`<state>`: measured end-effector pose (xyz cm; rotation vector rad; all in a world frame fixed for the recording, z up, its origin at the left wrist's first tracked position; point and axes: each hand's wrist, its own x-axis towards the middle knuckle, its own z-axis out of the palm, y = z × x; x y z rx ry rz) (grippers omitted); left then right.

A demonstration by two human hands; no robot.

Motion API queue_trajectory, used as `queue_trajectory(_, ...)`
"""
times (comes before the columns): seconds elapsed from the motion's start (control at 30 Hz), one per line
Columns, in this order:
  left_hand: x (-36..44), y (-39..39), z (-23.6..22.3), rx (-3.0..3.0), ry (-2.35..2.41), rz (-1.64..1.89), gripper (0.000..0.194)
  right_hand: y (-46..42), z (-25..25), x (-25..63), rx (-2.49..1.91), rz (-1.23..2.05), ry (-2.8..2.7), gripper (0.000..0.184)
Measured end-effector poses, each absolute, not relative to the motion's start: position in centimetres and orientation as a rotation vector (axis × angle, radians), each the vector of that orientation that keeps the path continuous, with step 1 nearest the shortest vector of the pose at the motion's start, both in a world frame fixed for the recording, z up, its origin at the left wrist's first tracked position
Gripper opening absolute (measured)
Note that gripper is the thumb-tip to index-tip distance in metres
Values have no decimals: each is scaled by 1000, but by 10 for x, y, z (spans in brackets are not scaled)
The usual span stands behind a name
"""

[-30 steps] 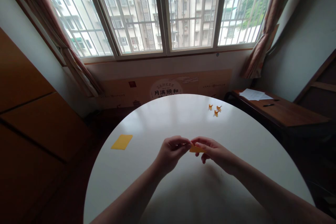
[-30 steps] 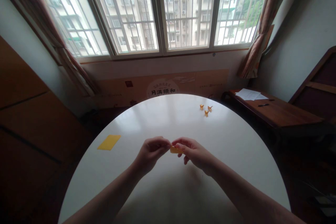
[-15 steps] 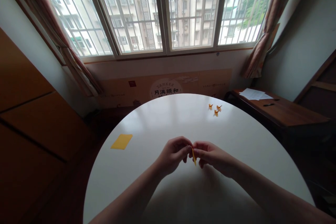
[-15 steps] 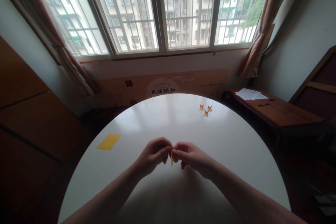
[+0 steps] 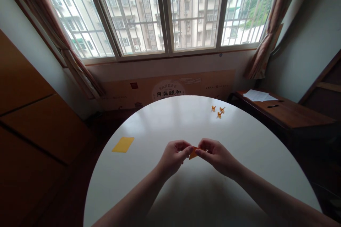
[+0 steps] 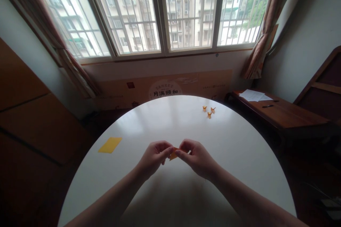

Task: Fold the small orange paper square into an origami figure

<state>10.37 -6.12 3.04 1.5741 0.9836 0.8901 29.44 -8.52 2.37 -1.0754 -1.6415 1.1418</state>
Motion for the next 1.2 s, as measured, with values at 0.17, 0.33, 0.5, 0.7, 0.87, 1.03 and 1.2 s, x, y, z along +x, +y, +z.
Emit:
queue_trajectory(0.17,106,-64,34,1698,1045,952,20,-87,24,295,-1061,1143,-1658,26)
queue_trajectory(0.33,106,-67,34,1826,1046,956,15,-88,26,294,-1071,1142,-1662,21)
queue_trajectory(0.5,105,-70,35,1937,1034,934,12,-87,24,292,-1046,1199,-1648,17)
queue_trajectory(0.7,107,-70,32,1862,985,904,10,-87,17,290,-1056,1212,-1679,8)
queue_trajectory(0.87,106,-67,31,1682,980,907,15,-87,23,294,-1070,1232,-1705,4)
queue_trajectory(1.03,103,-61,34,1575,953,920,17,-88,31,302,-1056,1284,-1712,4)
queue_trajectory(1.2,100,-56,40,1435,992,1005,21,-86,37,312,-1039,1297,-1719,7)
